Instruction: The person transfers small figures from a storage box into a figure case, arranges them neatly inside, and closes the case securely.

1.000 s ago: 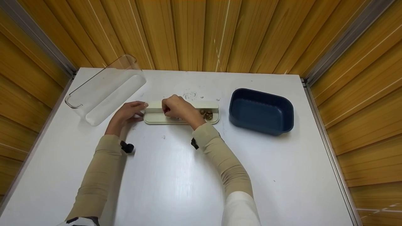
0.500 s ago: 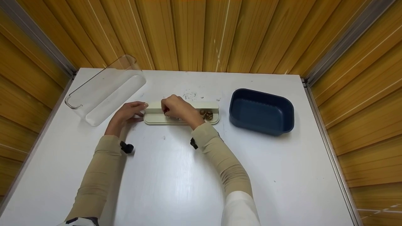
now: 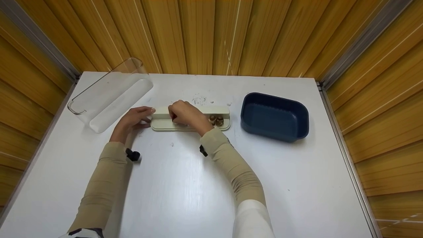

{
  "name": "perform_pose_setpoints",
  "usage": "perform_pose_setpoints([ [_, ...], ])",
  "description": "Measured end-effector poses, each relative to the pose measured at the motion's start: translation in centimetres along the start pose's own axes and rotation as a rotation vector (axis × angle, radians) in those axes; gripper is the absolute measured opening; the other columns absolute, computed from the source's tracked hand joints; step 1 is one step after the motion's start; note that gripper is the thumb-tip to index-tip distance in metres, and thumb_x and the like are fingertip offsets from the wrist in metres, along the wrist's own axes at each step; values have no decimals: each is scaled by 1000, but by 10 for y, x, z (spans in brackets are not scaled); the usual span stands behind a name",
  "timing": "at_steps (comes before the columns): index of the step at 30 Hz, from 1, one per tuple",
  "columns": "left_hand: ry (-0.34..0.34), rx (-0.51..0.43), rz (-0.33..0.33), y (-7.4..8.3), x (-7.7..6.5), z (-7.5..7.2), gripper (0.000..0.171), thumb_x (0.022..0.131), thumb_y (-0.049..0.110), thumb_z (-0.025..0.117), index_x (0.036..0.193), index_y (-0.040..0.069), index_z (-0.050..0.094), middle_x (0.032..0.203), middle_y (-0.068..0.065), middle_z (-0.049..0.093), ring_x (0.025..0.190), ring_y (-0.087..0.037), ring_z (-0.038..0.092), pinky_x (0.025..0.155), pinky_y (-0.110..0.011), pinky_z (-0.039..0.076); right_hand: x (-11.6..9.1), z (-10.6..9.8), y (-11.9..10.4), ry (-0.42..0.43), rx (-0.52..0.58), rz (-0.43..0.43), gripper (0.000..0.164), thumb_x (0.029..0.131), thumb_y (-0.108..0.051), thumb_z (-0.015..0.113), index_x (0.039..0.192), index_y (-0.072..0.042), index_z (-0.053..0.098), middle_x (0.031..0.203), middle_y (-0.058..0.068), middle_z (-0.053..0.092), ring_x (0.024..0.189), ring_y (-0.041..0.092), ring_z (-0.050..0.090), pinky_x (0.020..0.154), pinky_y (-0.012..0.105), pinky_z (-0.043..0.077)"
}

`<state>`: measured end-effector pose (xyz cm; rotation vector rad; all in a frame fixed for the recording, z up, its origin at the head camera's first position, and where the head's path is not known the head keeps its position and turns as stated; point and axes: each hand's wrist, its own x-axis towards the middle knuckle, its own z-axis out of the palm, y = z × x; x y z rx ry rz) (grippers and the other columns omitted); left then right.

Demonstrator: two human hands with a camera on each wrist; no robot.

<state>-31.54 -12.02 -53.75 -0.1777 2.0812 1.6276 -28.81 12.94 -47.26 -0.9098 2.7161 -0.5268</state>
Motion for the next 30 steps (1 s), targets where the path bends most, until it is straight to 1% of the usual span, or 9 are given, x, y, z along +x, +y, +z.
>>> perform_pose_setpoints([
  [7, 6, 4, 9, 1, 2, 2, 51, 93, 43, 74, 133, 12, 66, 126, -10, 64, 103, -23, 59, 88, -33, 58, 1, 0, -3, -5, -51, -8, 14, 89, -7, 80, 102, -7, 74, 97, 4, 70, 85, 17, 61, 80, 34, 56],
  [12, -6, 19, -9, -4, 1, 5, 50, 94, 43, 73, 133, 12, 66, 126, -11, 64, 103, -22, 61, 88, -32, 58, -3, 3, -3, -8, -42, 11, 13, 88, -8, 81, 99, -7, 75, 94, 3, 72, 84, 17, 63, 79, 33, 56],
  [17, -9, 34, 5, -4, 0, 6, 51, 94, 44, 73, 133, 13, 66, 126, -10, 64, 103, -23, 61, 88, -32, 58, -6, 3, -1, -8, -25, 28, 13, 88, -7, 80, 101, -6, 76, 97, 5, 72, 88, 18, 64, 82, 34, 57],
  [22, -11, -2, 32, -2, -2, 4, 52, 93, 44, 74, 132, 12, 66, 127, -11, 64, 103, -23, 60, 89, -34, 58, -3, 0, 1, 3, -6, 69, 14, 88, -8, 80, 102, -8, 77, 98, 4, 73, 87, 16, 65, 79, 32, 58],
  [26, 1, -24, 21, -1, -5, 1, 50, 94, 42, 74, 132, 11, 66, 125, -10, 64, 103, -23, 58, 88, -34, 58, 1, 0, -1, -5, 11, 60, 14, 89, -8, 79, 103, -6, 77, 99, 5, 74, 85, 16, 65, 78, 32, 58],
  [30, 0, -37, 13, -1, -4, 1, 49, 94, 41, 74, 131, 11, 66, 124, -9, 64, 103, -22, 58, 87, -33, 57, 2, 0, -1, -2, 31, 85, 14, 89, -7, 79, 103, -6, 77, 99, 5, 73, 83, 16, 64, 75, 32, 58],
])
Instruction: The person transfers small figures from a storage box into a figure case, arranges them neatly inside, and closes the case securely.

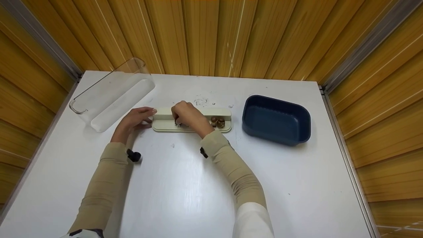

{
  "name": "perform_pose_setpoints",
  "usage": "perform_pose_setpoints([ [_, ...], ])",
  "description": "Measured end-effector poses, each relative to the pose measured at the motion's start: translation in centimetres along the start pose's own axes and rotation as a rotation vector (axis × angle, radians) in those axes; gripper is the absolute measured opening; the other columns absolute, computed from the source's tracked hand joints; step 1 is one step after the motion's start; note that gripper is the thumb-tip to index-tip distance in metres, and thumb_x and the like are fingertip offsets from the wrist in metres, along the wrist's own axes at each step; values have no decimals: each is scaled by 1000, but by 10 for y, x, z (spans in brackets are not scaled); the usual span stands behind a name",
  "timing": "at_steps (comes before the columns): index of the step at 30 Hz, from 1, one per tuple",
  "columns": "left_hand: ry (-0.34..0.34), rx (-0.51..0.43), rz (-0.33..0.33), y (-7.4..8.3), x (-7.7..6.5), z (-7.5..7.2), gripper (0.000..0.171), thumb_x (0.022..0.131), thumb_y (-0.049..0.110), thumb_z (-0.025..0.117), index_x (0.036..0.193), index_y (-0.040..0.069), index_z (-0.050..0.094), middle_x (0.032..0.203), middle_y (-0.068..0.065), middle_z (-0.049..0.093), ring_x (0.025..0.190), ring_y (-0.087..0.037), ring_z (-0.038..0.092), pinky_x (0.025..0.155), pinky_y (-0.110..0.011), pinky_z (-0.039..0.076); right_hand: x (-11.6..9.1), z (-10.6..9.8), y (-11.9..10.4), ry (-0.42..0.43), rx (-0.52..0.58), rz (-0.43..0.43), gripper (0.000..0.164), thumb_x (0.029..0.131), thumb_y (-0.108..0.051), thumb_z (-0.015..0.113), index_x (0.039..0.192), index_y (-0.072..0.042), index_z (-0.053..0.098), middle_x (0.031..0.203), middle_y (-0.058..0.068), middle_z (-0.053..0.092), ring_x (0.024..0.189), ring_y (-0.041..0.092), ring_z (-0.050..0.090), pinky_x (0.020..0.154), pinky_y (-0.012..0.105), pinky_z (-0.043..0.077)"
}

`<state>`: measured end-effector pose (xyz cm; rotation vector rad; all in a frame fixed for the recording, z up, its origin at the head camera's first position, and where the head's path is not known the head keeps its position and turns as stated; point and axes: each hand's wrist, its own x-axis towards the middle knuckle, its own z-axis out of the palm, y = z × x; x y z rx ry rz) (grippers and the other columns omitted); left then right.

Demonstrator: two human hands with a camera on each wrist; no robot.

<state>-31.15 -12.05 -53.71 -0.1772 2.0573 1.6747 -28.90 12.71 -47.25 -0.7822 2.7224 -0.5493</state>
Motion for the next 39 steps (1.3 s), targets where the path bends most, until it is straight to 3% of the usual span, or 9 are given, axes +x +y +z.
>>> perform_pose_setpoints([
  [14, 10, -18, -30, -2, 1, 1, 50, 93, 39, 76, 132, 10, 66, 126, -10, 63, 103, -22, 58, 87, -33, 58, 2, -3, -6, -64, -26, 16, 11, 90, -4, 78, 101, -4, 77, 93, 6, 73, 77, 17, 63, 73, 32, 57],
  [21, -1, 32, 4, 2, 5, 3, 51, 93, 43, 75, 133, 11, 66, 125, -10, 65, 102, -22, 60, 86, -31, 58, -1, -6, -2, -35, -72, 11, 14, 90, -5, 77, 105, -4, 77, 101, 8, 68, 87, 19, 62, 81, 33, 58],
  [39, -4, 45, -20, 1, 3, -2, 54, 94, 45, 72, 137, 12, 63, 129, -11, 62, 109, -24, 58, 90, -34, 58, 2, -1, -3, -2, -118, -52, 22, 90, -6, 78, 112, -4, 75, 108, 9, 68, 95, 21, 65, 88, 33, 57],
])
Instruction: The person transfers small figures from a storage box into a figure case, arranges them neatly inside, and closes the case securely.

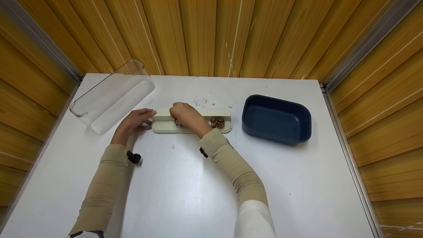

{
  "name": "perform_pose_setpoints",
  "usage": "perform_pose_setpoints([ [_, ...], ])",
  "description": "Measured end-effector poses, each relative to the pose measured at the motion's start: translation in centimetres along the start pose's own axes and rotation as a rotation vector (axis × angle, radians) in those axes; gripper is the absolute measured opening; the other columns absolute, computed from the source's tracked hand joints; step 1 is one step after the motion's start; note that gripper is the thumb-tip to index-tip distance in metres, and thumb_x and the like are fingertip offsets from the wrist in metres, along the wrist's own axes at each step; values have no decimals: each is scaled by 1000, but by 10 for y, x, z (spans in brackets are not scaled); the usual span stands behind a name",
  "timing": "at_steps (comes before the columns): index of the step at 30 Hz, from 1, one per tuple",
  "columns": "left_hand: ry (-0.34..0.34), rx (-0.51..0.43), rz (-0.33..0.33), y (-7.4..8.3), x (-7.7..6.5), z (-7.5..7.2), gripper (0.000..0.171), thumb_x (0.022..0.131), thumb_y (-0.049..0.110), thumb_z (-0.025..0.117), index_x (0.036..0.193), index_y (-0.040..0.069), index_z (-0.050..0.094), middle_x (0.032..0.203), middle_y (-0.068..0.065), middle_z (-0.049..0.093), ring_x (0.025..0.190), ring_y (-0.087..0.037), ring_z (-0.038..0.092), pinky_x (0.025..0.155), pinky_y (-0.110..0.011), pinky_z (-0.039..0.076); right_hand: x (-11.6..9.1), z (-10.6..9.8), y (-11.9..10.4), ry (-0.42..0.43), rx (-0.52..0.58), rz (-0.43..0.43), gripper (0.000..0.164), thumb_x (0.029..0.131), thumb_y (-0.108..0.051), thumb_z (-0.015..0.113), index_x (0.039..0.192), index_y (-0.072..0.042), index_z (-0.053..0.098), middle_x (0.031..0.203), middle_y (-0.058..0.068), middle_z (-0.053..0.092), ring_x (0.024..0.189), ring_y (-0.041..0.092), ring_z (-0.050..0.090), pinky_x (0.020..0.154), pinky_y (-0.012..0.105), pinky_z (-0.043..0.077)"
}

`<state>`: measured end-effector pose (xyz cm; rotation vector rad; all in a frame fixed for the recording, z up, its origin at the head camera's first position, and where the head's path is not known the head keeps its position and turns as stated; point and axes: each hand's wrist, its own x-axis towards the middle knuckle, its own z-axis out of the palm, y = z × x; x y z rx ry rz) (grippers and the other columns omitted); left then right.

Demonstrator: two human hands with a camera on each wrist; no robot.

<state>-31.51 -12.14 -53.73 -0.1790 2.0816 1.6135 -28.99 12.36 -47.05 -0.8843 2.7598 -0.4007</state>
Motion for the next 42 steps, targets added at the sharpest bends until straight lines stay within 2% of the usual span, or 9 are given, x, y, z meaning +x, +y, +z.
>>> perform_pose_setpoints([
  [5, 8, -4, -4, -2, -1, 0, 52, 95, 44, 72, 136, 13, 64, 127, -10, 63, 107, -24, 58, 90, -33, 58, 0, -1, -1, 5, 10, -45, 26, 90, -6, 78, 115, -4, 74, 111, 10, 69, 98, 21, 66, 90, 34, 57],
  [11, 20, -19, 4, -1, 0, 1, 51, 93, 43, 74, 134, 13, 65, 126, -10, 63, 104, -22, 59, 89, -32, 58, -5, -6, 2, 64, 38, -79, 20, 95, -14, 74, 113, -5, 76, 110, 9, 71, 94, 19, 67, 84, 34, 58],
  [15, 28, -26, -9, -3, 0, 4, 49, 93, 42, 75, 132, 13, 67, 125, -9, 64, 103, -22, 59, 88, -32, 57, -16, -11, 7, 106, 68, -58, 20, 99, -17, 68, 115, -5, 75, 115, 9, 71, 104, 23, 68, 93, 38, 56],
  [19, 28, -31, -1, -6, 0, 5, 50, 92, 43, 76, 131, 13, 67, 124, -9, 65, 103, -22, 59, 88, -33, 57, -35, -16, 20, 174, 128, 29, 23, 102, -17, 65, 119, -5, 72, 123, 10, 69, 119, 28, 63, 105, 43, 49],
  [24, 18, -29, 9, -6, 0, 4, 49, 93, 43, 75, 130, 13, 67, 125, -9, 64, 104, -22, 58, 88, -32, 57, -69, -14, 39, 277, 247, 180, 29, 103, -20, 62, 128, -5, 68, 137, 14, 62, 133, 33, 53, 114, 49, 40],
  [31, 13, 14, 43, -2, -1, 2, 52, 95, 44, 72, 134, 11, 65, 128, -9, 64, 107, -24, 58, 91, -36, 56, -106, 5, 61, 524, 476, 379, 43, 105, -32, 59, 139, -5, 60, 148, 17, 52, 142, 33, 43, 118, 49, 35],
  [34, 8, 16, 47, -3, -1, 3, 53, 94, 45, 72, 134, 12, 65, 129, -9, 64, 107, -24, 58, 90, -36, 56, -117, 17, 68, 603, 619, 468, 56, 107, -42, 51, 149, -4, 48, 154, 19, 45, 146, 34, 37, 119, 50, 31],
  [38, 5, 15, 40, -3, 2, 3, 54, 94, 46, 72, 135, 12, 64, 130, -9, 63, 108, -24, 58, 90, -34, 57, -125, 29, 78, 607, 768, 579, 74, 108, -56, 33, 159, -3, 27, 164, 18, 28, 152, 34, 23, 124, 50, 21],
  [42, 5, 12, 27, -3, 3, 2, 55, 94, 46, 72, 136, 12, 63, 131, -9, 61, 108, -24, 58, 90, -33, 58, -127, 35, 86, 551, 854, 622, 80, 107, -61, 22, 162, -4, 16, 168, 17, 17, 155, 31, 11, 126, 47, 11],
])
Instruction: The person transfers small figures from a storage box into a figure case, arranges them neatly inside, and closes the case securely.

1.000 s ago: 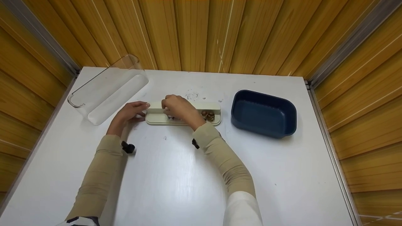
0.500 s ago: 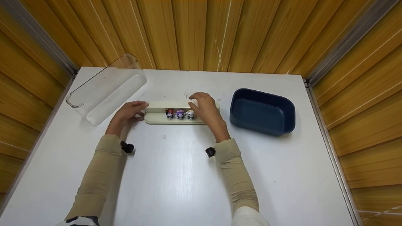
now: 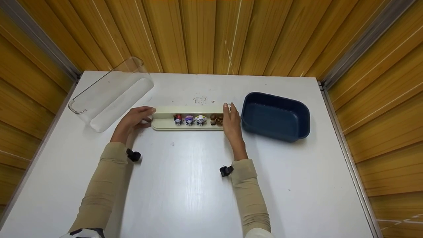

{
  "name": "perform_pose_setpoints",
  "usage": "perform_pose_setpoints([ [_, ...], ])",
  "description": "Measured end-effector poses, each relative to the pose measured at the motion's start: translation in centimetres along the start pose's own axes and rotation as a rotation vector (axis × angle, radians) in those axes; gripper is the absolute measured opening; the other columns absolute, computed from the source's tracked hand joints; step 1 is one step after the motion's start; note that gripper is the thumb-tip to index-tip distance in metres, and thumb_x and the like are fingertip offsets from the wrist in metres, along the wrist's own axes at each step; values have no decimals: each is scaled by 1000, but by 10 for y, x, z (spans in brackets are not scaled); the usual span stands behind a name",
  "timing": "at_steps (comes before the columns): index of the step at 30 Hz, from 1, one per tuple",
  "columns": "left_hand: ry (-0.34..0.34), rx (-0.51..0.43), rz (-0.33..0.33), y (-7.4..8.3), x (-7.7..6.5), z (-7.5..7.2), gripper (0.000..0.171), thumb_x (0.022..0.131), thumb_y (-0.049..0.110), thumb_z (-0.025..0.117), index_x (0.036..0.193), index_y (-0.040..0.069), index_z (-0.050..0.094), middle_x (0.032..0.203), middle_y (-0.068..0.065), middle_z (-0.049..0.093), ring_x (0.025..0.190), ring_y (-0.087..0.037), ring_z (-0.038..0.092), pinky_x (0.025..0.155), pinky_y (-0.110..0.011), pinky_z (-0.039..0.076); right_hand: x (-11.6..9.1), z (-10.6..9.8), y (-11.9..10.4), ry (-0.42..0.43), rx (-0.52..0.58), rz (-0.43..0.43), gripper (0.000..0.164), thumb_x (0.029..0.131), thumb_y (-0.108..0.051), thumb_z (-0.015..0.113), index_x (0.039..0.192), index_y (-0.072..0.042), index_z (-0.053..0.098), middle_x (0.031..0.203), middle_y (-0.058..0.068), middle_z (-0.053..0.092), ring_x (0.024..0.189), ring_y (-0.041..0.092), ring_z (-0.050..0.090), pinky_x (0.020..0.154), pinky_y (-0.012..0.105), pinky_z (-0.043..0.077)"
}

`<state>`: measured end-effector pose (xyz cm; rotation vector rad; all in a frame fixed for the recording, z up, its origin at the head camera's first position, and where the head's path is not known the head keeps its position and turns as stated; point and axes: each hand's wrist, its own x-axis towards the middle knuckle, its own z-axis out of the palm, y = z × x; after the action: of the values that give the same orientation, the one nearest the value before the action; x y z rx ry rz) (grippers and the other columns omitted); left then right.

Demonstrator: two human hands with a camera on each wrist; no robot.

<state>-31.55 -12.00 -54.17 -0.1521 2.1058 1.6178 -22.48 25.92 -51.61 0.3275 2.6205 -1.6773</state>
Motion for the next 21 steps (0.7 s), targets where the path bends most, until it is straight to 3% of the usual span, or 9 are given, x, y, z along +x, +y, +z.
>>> perform_pose_setpoints([
  [6, 3, -13, 16, -3, -1, -2, 54, 93, 47, 73, 134, 13, 65, 129, -9, 62, 107, -24, 58, 89, -34, 58, 7, -3, 11, -54, 22, 58, 80, 108, -59, 18, 161, 0, 14, 168, 18, 11, 156, 30, 6, 127, 43, 7],
  [10, 0, -22, 22, -1, -1, -1, 52, 93, 45, 74, 132, 12, 66, 128, -9, 63, 106, -24, 58, 89, -34, 58, 11, -8, 19, -51, 28, 17, 72, 111, -49, 17, 158, 6, 21, 166, 22, 17, 155, 31, 10, 127, 42, 10],
  [13, 1, -32, 10, -1, -1, -1, 53, 93, 45, 74, 132, 12, 66, 127, -9, 62, 105, -23, 58, 89, -33, 58, 13, -12, 22, -56, 24, -29, 63, 114, -38, 23, 153, 11, 30, 160, 27, 30, 152, 33, 22, 125, 43, 19],
  [15, 4, -41, 3, -1, -1, 0, 53, 93, 44, 75, 133, 11, 65, 127, -9, 62, 105, -23, 58, 89, -33, 58, 15, -14, 23, -62, 17, -34, 59, 114, -33, 28, 151, 12, 35, 152, 30, 41, 143, 36, 37, 118, 43, 32],
  [17, 8, -45, 1, -2, -1, 0, 52, 93, 43, 75, 133, 11, 65, 127, -10, 62, 105, -24, 58, 89, -33, 58, 17, -16, 22, -69, 12, -16, 56, 113, -33, 35, 149, 9, 41, 144, 29, 48, 132, 36, 48, 108, 41, 43],
  [21, 11, -37, -1, -2, -1, 0, 52, 93, 44, 74, 133, 12, 65, 127, -9, 62, 105, -23, 57, 88, -32, 58, 19, -20, 20, -83, 19, 36, 58, 109, -38, 47, 150, 3, 45, 145, 25, 51, 124, 33, 56, 96, 38, 54],
])
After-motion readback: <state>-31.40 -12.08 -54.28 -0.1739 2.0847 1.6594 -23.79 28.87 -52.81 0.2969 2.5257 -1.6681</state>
